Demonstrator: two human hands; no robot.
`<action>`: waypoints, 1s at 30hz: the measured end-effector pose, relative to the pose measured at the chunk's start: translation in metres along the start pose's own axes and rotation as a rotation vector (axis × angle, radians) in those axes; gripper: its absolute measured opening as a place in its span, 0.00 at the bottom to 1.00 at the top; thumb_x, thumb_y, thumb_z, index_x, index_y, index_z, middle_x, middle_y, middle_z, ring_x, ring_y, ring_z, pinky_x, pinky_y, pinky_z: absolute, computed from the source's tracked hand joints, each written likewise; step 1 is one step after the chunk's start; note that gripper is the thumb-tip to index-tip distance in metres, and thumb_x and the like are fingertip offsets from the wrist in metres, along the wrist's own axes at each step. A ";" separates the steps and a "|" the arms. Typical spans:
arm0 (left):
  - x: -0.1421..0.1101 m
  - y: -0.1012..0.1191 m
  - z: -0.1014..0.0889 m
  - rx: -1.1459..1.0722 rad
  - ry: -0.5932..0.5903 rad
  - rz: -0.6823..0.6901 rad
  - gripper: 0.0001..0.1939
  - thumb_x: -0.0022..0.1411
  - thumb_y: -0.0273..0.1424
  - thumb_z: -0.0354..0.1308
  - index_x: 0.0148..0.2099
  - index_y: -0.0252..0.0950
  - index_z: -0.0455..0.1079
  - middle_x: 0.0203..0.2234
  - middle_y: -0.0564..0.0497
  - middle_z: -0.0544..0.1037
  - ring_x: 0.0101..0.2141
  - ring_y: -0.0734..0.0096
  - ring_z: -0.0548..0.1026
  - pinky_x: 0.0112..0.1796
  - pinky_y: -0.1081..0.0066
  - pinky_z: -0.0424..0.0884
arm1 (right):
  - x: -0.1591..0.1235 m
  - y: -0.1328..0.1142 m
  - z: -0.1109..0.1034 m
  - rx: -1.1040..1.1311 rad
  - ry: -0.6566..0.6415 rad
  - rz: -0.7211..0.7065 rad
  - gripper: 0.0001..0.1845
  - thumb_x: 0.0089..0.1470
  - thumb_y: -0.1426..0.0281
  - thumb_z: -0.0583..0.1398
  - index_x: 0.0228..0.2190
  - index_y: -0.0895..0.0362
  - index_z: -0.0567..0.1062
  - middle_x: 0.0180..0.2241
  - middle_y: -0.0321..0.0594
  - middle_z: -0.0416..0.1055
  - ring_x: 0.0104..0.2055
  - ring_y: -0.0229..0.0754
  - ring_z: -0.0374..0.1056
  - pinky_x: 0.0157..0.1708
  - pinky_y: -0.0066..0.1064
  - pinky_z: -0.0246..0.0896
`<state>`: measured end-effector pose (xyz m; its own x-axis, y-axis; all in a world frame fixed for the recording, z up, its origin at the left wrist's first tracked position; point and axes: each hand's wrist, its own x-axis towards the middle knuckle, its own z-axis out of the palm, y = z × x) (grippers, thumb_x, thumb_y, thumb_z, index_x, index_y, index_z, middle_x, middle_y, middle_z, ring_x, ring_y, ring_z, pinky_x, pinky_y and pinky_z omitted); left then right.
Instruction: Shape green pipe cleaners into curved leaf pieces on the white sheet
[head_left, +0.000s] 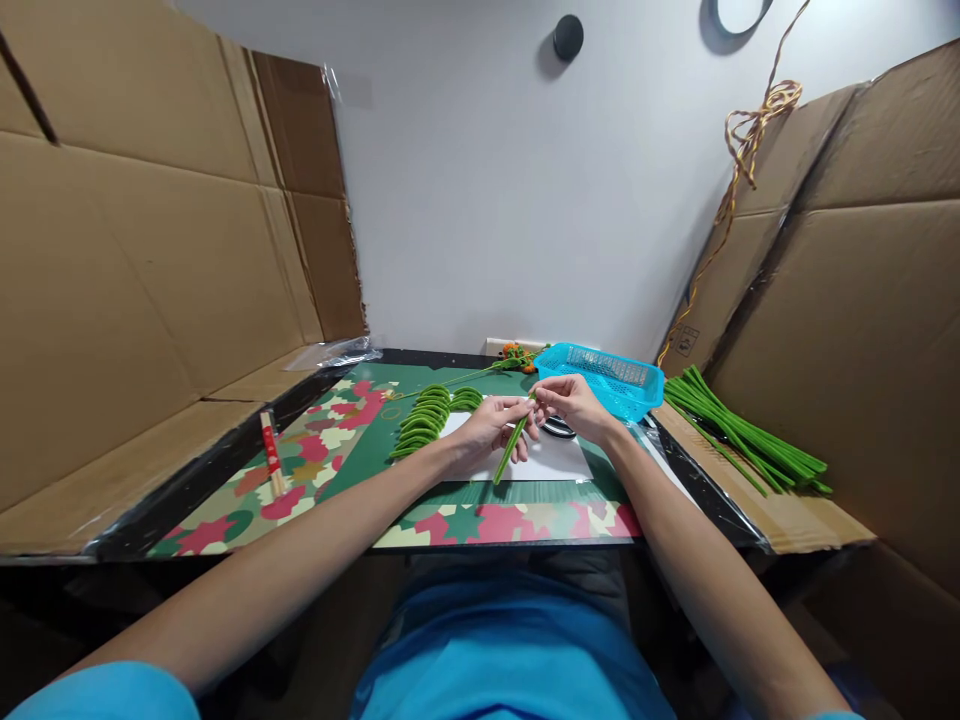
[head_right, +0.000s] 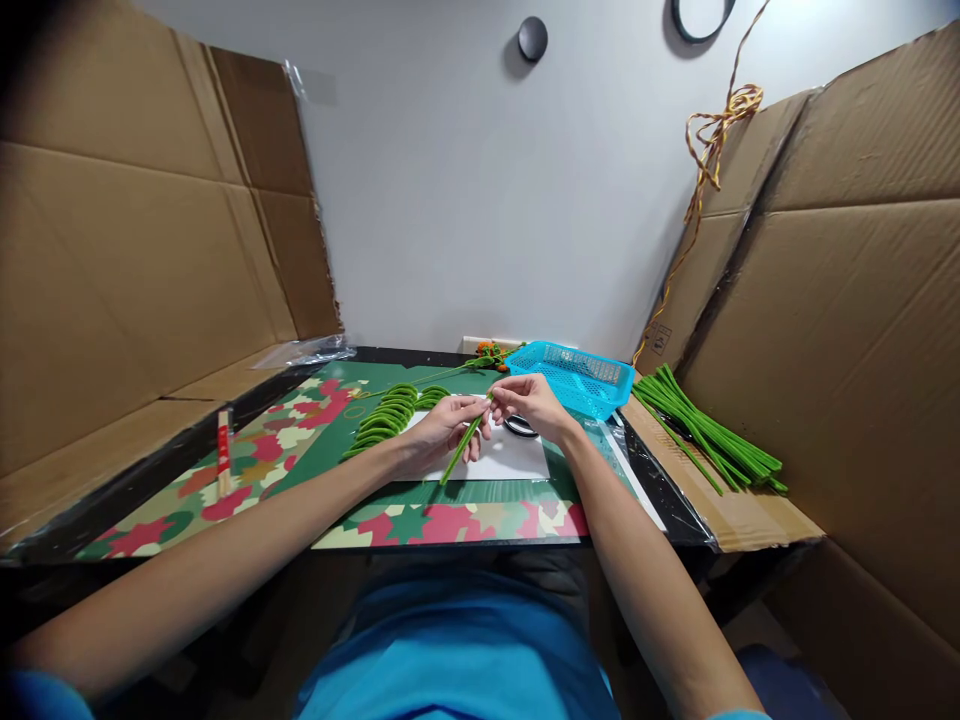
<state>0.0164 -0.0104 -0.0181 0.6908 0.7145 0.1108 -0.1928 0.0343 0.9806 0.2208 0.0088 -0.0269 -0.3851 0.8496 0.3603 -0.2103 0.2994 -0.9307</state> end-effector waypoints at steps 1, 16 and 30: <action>0.000 0.000 0.000 0.003 -0.001 -0.001 0.21 0.62 0.46 0.69 0.37 0.30 0.72 0.26 0.47 0.80 0.17 0.69 0.78 0.17 0.74 0.73 | 0.000 0.001 0.000 -0.001 -0.001 0.001 0.22 0.47 0.53 0.75 0.34 0.59 0.84 0.27 0.40 0.79 0.27 0.39 0.73 0.30 0.30 0.68; -0.003 0.005 0.001 0.044 -0.019 -0.019 0.21 0.62 0.46 0.69 0.38 0.29 0.75 0.25 0.46 0.80 0.17 0.70 0.76 0.20 0.73 0.73 | 0.000 -0.004 0.003 0.001 -0.037 0.008 0.24 0.46 0.51 0.76 0.32 0.59 0.83 0.24 0.39 0.77 0.24 0.39 0.72 0.27 0.29 0.67; -0.003 0.001 -0.002 0.147 -0.009 0.010 0.25 0.62 0.50 0.68 0.38 0.30 0.76 0.27 0.44 0.81 0.18 0.72 0.76 0.20 0.76 0.70 | 0.001 -0.001 0.003 -0.016 -0.045 0.016 0.24 0.46 0.51 0.75 0.31 0.59 0.82 0.24 0.39 0.77 0.23 0.38 0.71 0.26 0.29 0.68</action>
<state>0.0130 -0.0111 -0.0182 0.6954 0.7082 0.1218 -0.0963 -0.0761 0.9924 0.2175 0.0081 -0.0257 -0.4288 0.8339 0.3474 -0.1899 0.2927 -0.9372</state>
